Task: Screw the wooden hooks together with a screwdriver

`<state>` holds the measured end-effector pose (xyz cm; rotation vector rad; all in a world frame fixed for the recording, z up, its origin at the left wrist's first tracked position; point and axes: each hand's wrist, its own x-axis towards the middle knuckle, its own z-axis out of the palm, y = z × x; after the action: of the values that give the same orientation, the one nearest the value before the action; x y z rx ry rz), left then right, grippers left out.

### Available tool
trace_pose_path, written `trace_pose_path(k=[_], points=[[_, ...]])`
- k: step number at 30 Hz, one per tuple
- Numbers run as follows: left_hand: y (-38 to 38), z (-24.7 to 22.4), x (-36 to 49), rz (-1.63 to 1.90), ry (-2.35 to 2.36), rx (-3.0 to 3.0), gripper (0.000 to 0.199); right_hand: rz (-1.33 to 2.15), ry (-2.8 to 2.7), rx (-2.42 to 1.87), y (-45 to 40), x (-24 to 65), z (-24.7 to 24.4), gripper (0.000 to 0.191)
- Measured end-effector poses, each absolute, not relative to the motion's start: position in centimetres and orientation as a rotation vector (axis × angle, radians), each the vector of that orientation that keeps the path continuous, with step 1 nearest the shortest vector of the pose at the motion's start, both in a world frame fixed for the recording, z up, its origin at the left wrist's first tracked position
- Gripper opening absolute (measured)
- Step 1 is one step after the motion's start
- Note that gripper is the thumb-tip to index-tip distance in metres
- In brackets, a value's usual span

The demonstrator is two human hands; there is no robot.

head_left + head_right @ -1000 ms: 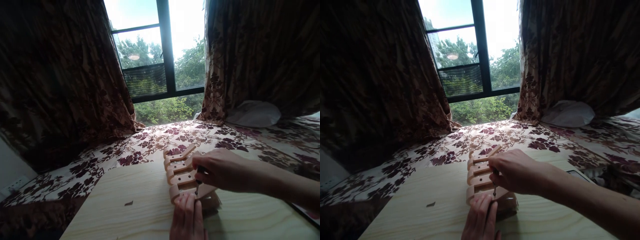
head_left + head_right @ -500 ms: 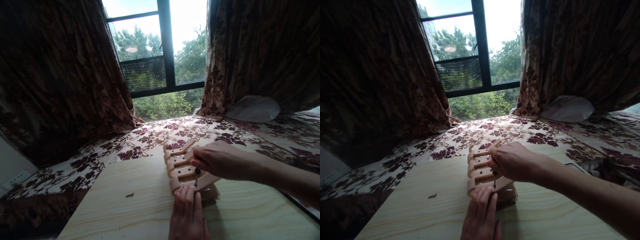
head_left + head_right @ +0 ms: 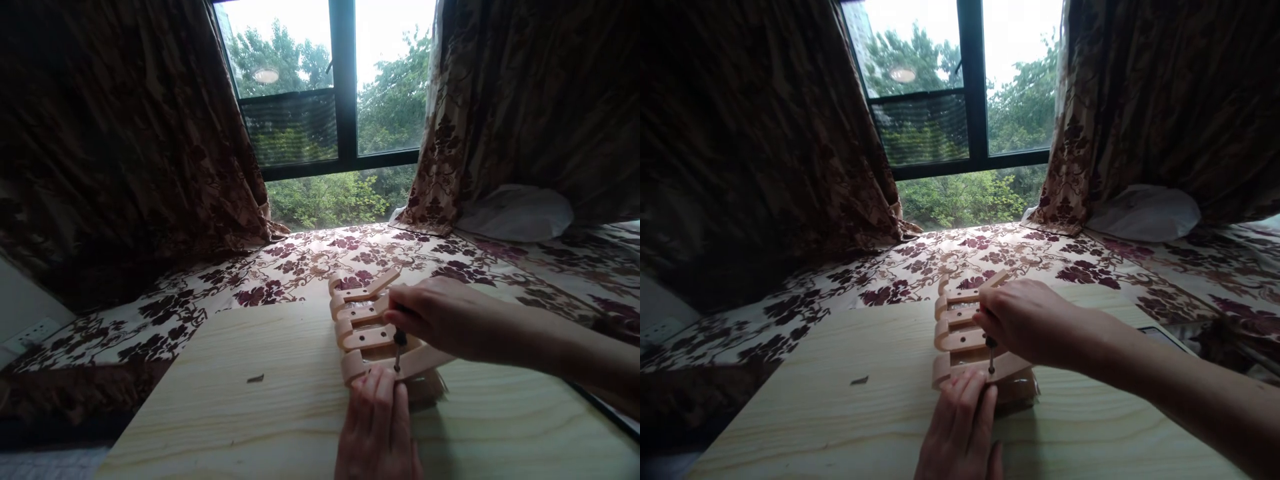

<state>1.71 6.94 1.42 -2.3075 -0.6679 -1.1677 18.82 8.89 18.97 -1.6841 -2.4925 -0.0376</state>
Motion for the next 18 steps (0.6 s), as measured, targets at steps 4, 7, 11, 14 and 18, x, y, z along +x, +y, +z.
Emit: trace_pose_path(k=[4,7,11,14,18], points=[[6.8,1.6,1.5,-1.153,-0.682,-2.325,0.039,-0.086,-2.501,-1.709,8.7,18.9,19.4,0.026],[6.7,1.6,1.4,-1.111,-0.703,-2.374,0.041,0.054,-2.578,-1.549,8.2,19.3,20.2,0.012],[6.7,1.3,1.6,-1.136,-0.704,-2.368,0.041,0.124,-2.68,-1.397,7.9,19.7,20.3,0.018],[6.8,1.2,1.7,-1.176,-0.706,-2.323,0.039,0.14,-2.625,-1.426,8.0,19.4,19.5,0.02],[7.3,1.2,2.1,-1.208,-0.662,-2.246,0.036,0.0,-2.462,-1.599,8.4,19.6,17.9,0.023]])
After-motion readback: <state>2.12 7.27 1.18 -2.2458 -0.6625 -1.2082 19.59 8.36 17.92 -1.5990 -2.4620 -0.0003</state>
